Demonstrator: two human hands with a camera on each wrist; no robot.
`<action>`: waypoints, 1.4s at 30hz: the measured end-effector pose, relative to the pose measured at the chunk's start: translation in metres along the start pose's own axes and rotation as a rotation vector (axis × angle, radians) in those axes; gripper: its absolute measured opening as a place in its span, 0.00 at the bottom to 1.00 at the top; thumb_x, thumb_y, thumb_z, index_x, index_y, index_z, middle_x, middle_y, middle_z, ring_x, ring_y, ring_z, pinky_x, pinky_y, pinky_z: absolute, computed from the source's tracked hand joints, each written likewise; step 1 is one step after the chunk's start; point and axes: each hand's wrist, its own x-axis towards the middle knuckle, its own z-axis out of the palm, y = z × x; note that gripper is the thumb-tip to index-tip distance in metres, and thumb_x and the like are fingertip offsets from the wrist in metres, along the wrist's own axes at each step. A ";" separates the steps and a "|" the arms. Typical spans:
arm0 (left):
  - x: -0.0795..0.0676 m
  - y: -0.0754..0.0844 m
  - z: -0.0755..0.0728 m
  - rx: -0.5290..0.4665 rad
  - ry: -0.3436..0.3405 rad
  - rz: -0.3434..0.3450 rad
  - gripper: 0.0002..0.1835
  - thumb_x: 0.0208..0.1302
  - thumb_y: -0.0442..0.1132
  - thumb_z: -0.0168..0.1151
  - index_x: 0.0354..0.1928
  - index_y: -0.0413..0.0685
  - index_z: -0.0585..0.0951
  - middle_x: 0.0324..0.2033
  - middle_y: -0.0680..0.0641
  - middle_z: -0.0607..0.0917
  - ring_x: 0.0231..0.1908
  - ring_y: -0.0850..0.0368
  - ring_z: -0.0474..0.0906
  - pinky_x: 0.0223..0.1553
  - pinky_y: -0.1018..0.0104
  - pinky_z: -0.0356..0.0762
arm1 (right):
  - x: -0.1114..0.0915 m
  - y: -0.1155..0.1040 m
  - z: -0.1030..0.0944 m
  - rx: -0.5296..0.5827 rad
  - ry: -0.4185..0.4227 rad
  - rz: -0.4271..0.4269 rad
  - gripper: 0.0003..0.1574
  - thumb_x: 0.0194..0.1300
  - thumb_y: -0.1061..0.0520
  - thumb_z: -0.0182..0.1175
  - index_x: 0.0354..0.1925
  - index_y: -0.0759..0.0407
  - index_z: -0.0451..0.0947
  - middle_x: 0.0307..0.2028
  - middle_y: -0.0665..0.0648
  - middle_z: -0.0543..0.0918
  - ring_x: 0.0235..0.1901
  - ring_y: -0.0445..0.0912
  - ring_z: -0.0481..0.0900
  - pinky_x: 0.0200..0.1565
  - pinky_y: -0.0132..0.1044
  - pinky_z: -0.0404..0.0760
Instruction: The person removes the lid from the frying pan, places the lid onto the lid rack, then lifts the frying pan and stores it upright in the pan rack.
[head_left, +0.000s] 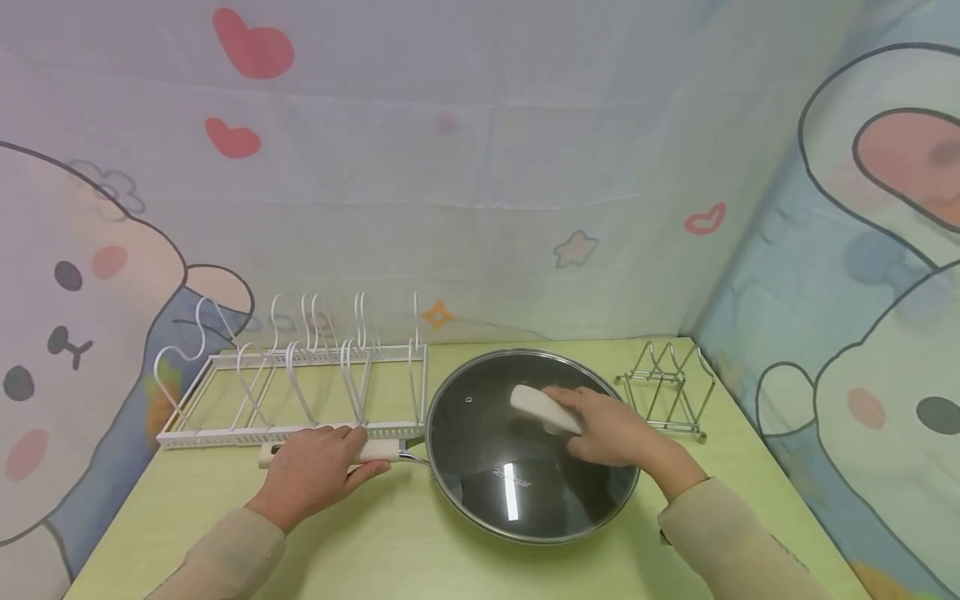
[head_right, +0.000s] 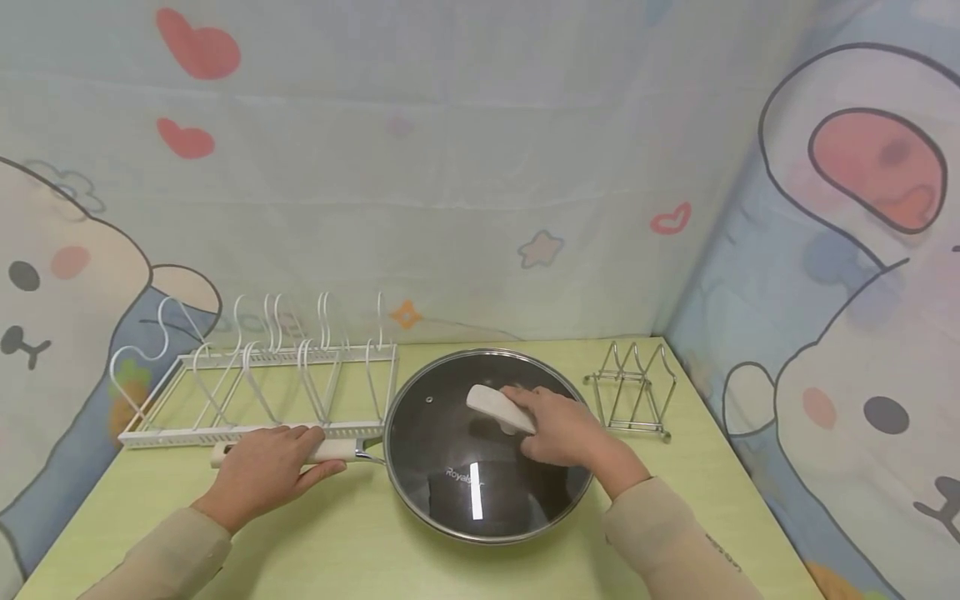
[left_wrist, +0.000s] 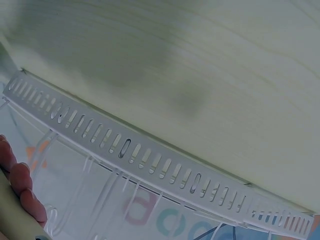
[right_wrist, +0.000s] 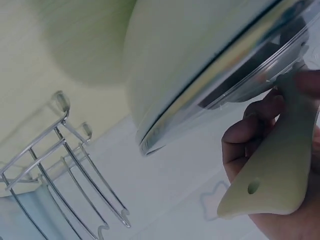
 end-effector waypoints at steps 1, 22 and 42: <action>0.000 0.000 0.000 0.000 0.004 0.002 0.30 0.58 0.73 0.57 0.25 0.54 0.68 0.13 0.59 0.64 0.13 0.62 0.63 0.15 0.70 0.53 | 0.000 0.000 0.001 0.003 0.000 -0.002 0.45 0.54 0.55 0.64 0.70 0.38 0.64 0.41 0.47 0.78 0.34 0.43 0.73 0.36 0.37 0.73; -0.001 0.001 0.002 0.014 0.008 0.008 0.30 0.58 0.72 0.58 0.25 0.54 0.68 0.13 0.59 0.63 0.13 0.63 0.60 0.16 0.71 0.51 | 0.021 -0.012 0.036 -0.378 0.224 0.070 0.34 0.64 0.25 0.52 0.37 0.53 0.64 0.15 0.49 0.69 0.13 0.45 0.66 0.15 0.38 0.61; 0.000 0.000 0.002 0.017 0.004 0.004 0.28 0.59 0.72 0.57 0.27 0.54 0.71 0.14 0.60 0.66 0.14 0.63 0.64 0.16 0.70 0.56 | 0.026 -0.018 0.036 -0.406 0.255 0.064 0.25 0.59 0.36 0.56 0.37 0.55 0.66 0.15 0.49 0.69 0.12 0.46 0.66 0.13 0.39 0.60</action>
